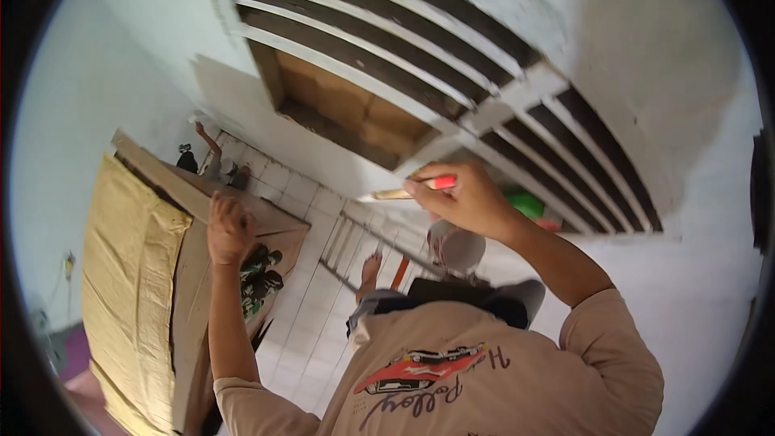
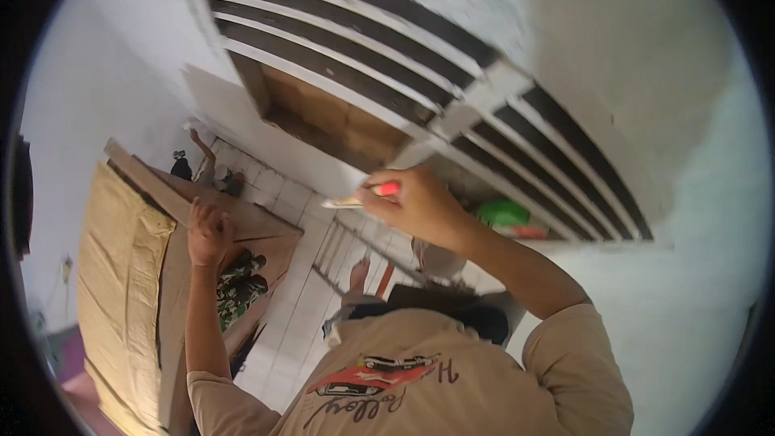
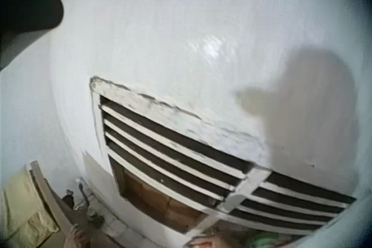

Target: The person applies a clear liquid coating to a section of an indoor wall above a vent window using a paintbrush, occasionally dipping the brush into a plastic bucket placed below.

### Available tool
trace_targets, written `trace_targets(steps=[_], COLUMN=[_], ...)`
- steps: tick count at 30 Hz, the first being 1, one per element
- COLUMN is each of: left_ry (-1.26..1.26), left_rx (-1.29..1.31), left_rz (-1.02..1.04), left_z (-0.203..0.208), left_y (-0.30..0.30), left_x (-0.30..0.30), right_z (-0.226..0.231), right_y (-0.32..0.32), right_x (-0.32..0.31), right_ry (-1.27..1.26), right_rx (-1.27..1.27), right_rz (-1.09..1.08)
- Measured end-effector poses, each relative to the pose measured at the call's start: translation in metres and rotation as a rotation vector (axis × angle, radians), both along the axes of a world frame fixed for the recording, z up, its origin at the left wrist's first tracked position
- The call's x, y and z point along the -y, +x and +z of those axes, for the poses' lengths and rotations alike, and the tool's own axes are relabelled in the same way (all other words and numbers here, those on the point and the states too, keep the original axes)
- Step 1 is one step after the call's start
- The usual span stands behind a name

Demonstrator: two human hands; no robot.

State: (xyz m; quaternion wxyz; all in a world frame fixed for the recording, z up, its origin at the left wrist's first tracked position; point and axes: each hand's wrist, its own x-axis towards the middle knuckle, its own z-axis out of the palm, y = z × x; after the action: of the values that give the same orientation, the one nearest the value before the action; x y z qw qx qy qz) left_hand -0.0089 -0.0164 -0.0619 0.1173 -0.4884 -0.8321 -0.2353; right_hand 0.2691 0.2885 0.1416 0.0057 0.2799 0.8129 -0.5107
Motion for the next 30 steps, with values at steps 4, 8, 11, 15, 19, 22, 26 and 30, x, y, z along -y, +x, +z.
trace_targets(steps=[4, 8, 11, 15, 19, 22, 26, 30], left_ry=[-0.071, -0.154, -0.186, -0.213, -0.229, -0.236, -0.276, -0.284], left_rx=[-0.049, -0.045, -0.076, -0.07, -0.104, -0.097, -0.096, -0.108], left_rz=[-0.065, -0.07, -0.077, -0.079, -0.082, -0.099, -0.093, -0.086], left_z=[0.007, 0.001, -0.002, -0.006, -0.01, -0.013, -0.017, -0.016], left_y=[0.001, 0.0, -0.002, -0.001, -0.003, -0.008, -0.01, -0.008], left_x=[-0.005, -0.003, -0.007, -0.007, -0.002, -0.006, 0.001, 0.002], right_z=[-0.094, -0.157, -0.255, -0.338, -0.403, -0.466, -0.49, -0.493], right_y=[0.142, 0.229, 0.28, 0.296, 0.301, 0.311, 0.294, 0.285], right_x=[-0.033, -0.039, -0.037, -0.038, -0.046, -0.044, -0.033, -0.03], right_ry=[0.051, 0.006, -0.088, 0.167, 0.196, 0.28, 0.506, 0.286], right_rx=[0.176, 0.318, 0.381, 0.306, 0.417, 0.51, 0.523, 0.629], right_rz=[-0.183, -0.357, -0.527, -0.565, -0.642, -0.641, -0.73, -0.698])
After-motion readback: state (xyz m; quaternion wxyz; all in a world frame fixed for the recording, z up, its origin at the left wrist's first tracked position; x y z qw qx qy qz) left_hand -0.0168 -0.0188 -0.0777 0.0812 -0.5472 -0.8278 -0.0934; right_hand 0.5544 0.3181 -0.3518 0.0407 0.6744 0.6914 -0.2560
